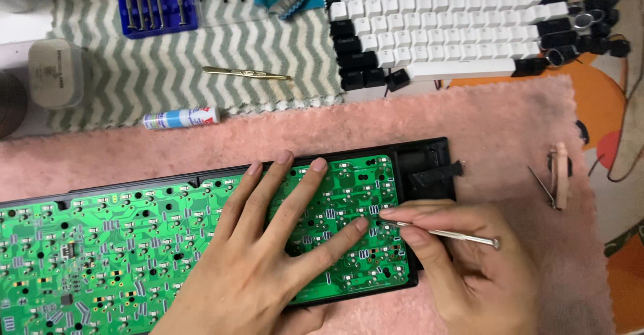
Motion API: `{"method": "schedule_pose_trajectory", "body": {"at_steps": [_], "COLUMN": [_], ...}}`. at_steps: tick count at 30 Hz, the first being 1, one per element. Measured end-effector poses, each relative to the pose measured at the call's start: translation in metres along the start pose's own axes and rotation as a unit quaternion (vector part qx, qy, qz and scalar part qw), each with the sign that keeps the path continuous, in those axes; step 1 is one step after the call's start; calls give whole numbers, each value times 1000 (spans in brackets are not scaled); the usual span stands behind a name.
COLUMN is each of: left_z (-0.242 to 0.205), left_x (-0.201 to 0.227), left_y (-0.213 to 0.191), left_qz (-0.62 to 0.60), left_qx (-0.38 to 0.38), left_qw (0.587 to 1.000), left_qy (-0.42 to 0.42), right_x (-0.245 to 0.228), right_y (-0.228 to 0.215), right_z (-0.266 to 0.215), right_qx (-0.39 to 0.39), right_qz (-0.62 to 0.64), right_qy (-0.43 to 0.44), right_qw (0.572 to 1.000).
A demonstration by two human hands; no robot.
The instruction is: The person uses a keycap puller and a small screwdriver to remove and adjust components on the underside of a keyboard PCB. The person repeatedly removes a key switch, inspects the contact points, and reinserts the switch.
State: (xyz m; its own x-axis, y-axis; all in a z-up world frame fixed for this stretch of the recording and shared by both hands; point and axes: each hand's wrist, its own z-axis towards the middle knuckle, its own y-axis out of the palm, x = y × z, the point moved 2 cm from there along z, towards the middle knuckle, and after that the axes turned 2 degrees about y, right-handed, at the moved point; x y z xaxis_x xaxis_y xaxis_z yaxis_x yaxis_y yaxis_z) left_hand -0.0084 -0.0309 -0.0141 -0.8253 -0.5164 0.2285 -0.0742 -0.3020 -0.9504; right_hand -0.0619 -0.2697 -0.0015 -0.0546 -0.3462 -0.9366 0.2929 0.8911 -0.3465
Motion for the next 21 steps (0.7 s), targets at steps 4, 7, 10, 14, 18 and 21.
{"method": "schedule_pose_trajectory", "body": {"at_steps": [4,7,10,14,18,21], "left_z": [-1,-2,0,0,0,2], "left_x": [-3,1,3,4,4,4], "left_y": [0,-2,-5,-8,-7,-10], "left_qz": [15,-10,9,1,-24,-40], "left_qx": [-6,-8,-2,-2,1,7], "left_qw": [1000,1000,1000,1000,1000,999], "left_qy": [12,-2,-6,-3,0,-1], "right_x": [-1,0,-4,-2,-7,-7], "right_y": [0,-1,0,-3,-7,-8], "right_z": [5,6,4,6,15,21], "right_qx": [-41,-50,-43,-67,-103,-126], "right_qz": [-4,16,-37,-36,-70,-86], "right_qy": [-41,-72,-71,-84,-68,-56], "right_qw": [998,996,996,994,990,987]}}
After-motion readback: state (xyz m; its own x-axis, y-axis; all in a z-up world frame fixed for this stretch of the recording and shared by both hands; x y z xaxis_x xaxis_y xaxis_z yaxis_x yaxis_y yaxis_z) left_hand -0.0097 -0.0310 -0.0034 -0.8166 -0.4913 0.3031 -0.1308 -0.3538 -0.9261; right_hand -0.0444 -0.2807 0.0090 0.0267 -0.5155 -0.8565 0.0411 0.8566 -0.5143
